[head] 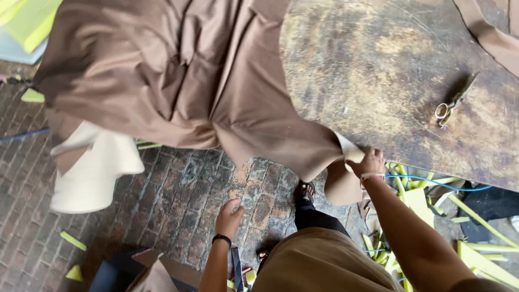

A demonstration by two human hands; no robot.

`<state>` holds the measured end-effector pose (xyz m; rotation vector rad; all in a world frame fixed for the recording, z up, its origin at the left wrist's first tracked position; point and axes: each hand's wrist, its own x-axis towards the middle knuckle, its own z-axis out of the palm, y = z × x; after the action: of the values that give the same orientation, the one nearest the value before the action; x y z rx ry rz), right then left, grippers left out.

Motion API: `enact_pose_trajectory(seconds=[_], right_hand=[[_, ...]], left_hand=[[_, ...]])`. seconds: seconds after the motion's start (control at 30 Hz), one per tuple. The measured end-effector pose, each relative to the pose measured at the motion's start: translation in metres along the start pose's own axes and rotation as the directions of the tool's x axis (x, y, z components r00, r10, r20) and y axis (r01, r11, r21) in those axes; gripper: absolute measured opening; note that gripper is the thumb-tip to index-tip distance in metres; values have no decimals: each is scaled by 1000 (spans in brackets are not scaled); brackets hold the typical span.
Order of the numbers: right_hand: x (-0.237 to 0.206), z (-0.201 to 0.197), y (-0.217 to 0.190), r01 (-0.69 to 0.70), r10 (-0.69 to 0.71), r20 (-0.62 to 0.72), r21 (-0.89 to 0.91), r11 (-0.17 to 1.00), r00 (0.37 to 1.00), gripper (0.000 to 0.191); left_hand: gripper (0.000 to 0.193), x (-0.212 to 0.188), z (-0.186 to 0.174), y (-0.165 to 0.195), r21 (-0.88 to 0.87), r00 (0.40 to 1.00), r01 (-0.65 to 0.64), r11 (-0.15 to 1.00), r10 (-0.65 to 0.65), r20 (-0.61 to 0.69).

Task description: The person cuts brown fabric with scissors, cutting around triangular yellow foam pieces laid on the fabric to make covers. They gather the cut fabric pieces, place one over a foam triangle, and carry the covered foam pieces to a sofa.

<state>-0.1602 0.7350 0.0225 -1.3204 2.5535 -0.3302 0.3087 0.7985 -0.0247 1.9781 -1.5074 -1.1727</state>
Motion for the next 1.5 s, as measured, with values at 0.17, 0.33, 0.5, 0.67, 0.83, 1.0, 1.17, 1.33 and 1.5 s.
enact_pose_trajectory(seconds=[0.17,0.33,0.5,0.67,0.83,1.0,1.17,1.33,1.5], right_hand=[[23,36,51,176,-176,-2,33,984,984,12],[60,32,62,-12,-2,33,431,902,999,21],[57,-24,28,250,-283,409,133,959,867,70],[46,-28,6,255,-291,336,148,955,896,34],[62,-9,59,-142,-60,488,366,920,871,25],[93,-35,184,-135,149,-11,358,924,989,31],[69,-80,315,-380,427,16,488,786,904,33],[63,-99,376,-526,583,-30,397,752,812,38],[96,-100,394,-432,470,-33,342,835,882,44]], left_hand=[[38,56,64,82,140,978,32,990,-59,198],[35,112,103,141,125,950,-34,992,-7,313],[32,149,146,203,123,931,-25,992,-22,365],[31,137,203,259,165,852,-375,912,269,450],[29,106,216,272,71,845,-401,913,339,414],[28,70,211,219,22,909,-306,952,285,305],[29,53,220,189,-23,936,-224,974,221,273],[31,53,249,227,72,938,-281,957,258,232],[41,90,285,284,219,866,-499,838,475,156]])
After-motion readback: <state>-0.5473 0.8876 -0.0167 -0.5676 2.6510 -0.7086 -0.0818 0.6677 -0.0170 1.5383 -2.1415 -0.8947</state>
